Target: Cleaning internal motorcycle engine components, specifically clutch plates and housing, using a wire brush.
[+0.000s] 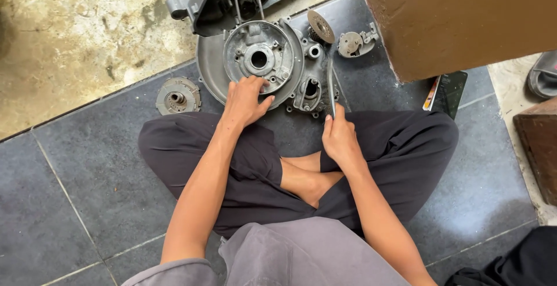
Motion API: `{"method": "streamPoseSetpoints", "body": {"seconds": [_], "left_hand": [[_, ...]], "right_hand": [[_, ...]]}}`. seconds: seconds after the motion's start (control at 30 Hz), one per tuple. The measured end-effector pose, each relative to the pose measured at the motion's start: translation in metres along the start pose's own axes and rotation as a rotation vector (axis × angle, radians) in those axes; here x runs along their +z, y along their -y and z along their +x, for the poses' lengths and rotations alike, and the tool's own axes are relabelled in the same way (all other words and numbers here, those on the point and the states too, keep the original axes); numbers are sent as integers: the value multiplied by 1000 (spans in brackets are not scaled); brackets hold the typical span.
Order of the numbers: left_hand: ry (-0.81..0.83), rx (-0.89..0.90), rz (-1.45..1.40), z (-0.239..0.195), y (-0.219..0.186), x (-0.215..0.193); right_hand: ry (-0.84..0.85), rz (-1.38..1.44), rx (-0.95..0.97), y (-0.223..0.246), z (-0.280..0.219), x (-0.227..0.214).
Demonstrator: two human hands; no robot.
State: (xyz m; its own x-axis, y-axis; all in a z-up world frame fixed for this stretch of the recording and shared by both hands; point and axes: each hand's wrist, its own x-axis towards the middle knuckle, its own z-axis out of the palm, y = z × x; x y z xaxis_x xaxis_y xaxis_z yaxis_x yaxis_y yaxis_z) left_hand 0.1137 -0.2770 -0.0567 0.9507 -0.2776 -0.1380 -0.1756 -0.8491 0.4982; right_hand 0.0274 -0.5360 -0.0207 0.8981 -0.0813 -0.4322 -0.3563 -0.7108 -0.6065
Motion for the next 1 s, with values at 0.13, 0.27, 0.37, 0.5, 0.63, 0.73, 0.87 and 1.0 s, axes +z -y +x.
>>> {"method": "streamPoseSetpoints", "body": {"seconds": [0.13, 0.27, 0.37, 0.5, 0.63, 0.73, 0.87, 1.0], "left_hand": [[6, -13, 4, 1, 1, -2], [27, -31, -59, 2, 3, -1], [23, -15, -39, 3, 6, 3], [11, -22, -16, 0, 7, 11], [-27, -29, -37, 1, 10, 7], [-8, -36, -76, -1, 14, 12], [7, -22, -100, -1, 9, 10], [33, -11, -110, -1, 5, 2]], "right_hand": [[-12, 19, -4, 3, -8, -2], [34, 7, 66, -13, -28, 6], [4, 23, 46, -1, -18, 1], [3, 43, 48, -1, -16, 0], [19, 46, 72, -1, -31, 2], [22, 41, 100, 0, -27, 0], [-4, 84, 82, 4, -11, -1], [13, 120, 95, -1, -33, -3]]}}
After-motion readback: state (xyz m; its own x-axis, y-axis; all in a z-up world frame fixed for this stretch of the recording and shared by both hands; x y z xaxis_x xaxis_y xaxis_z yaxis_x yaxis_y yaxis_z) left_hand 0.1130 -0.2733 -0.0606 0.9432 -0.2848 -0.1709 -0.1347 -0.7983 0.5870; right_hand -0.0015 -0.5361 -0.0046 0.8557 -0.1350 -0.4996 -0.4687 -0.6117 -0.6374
